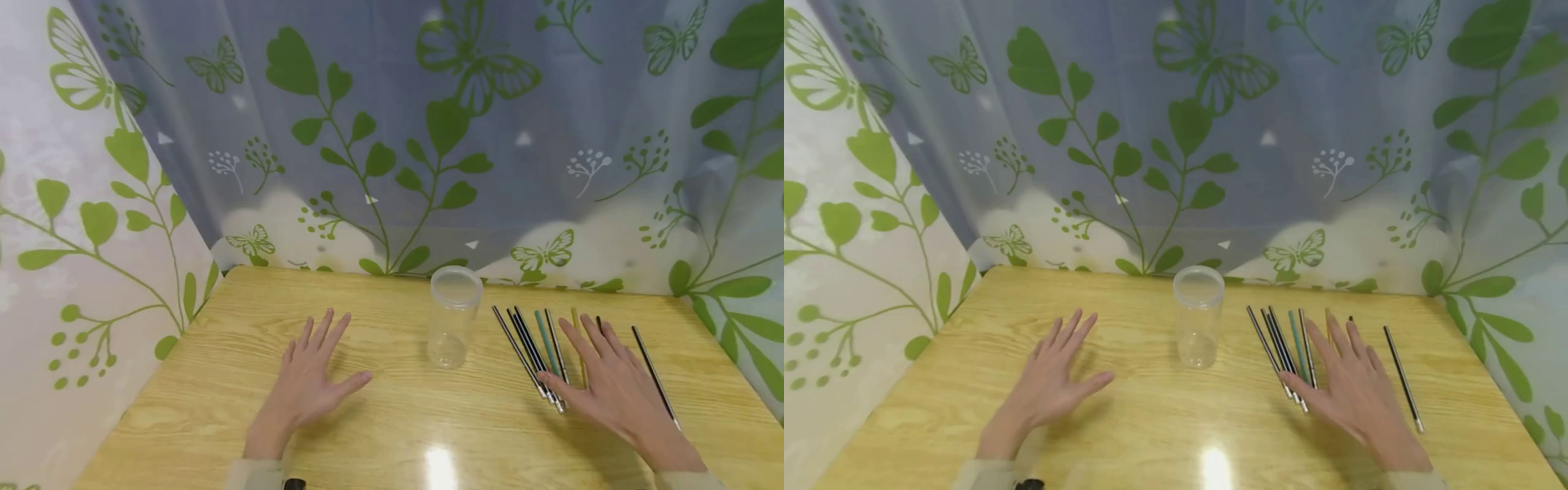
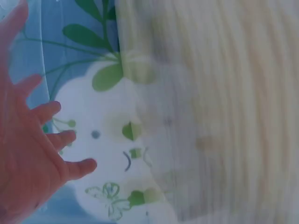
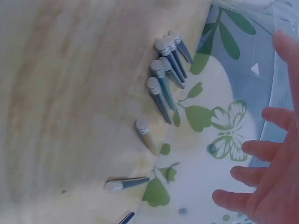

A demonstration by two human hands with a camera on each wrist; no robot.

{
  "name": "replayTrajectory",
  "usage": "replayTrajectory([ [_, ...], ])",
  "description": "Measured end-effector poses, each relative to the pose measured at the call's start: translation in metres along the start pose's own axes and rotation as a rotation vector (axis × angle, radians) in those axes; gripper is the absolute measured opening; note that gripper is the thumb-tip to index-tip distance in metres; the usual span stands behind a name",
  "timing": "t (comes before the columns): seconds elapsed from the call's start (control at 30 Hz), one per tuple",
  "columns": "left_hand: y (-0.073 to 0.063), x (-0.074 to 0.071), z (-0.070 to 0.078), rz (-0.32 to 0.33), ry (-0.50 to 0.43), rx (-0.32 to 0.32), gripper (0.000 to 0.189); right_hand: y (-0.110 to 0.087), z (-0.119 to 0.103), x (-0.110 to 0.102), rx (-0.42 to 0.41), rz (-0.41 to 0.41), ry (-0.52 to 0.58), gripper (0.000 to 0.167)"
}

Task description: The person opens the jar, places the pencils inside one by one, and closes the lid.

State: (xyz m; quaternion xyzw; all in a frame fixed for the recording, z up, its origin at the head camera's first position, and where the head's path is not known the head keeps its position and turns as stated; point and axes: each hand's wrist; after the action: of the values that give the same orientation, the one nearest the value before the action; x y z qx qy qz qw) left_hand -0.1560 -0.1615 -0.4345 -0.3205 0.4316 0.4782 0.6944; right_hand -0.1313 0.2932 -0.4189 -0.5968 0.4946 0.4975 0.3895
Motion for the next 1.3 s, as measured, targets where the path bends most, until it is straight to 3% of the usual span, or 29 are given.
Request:
replayTrajectory([
  [0.37,0.031,0.012,0.035,-0.112,-0.355,0.132,0.092,0.016,-0.025,-0.008,-0.118,0.165,0.091,0.078],
  [0.5,0.043,0.018,0.049,-0.143,-0.447,0.171,0.090,0.021,-0.034,-0.012,-0.134,0.187,0.147,0.073],
  [0.9,0.064,0.032,0.073,-0.173,-0.555,0.226,0.094,0.040,-0.056,-0.020,-0.220,0.246,0.230,0.066],
  [1.3,0.083,0.040,0.086,-0.155,-0.701,0.260,0.094,0.060,-0.070,-0.022,-0.349,0.313,0.280,0.069],
])
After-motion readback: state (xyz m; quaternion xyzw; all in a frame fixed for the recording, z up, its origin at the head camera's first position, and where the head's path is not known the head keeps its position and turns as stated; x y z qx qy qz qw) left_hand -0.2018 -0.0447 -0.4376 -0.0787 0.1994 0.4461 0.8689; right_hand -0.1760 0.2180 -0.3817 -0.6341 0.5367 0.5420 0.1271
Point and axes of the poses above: each hand's wrist, its own y-axis towards the middle knuckle, its own x-axis out of the palm, z = x × y, and after that the axes turned 13 degrees about -z, right-handed
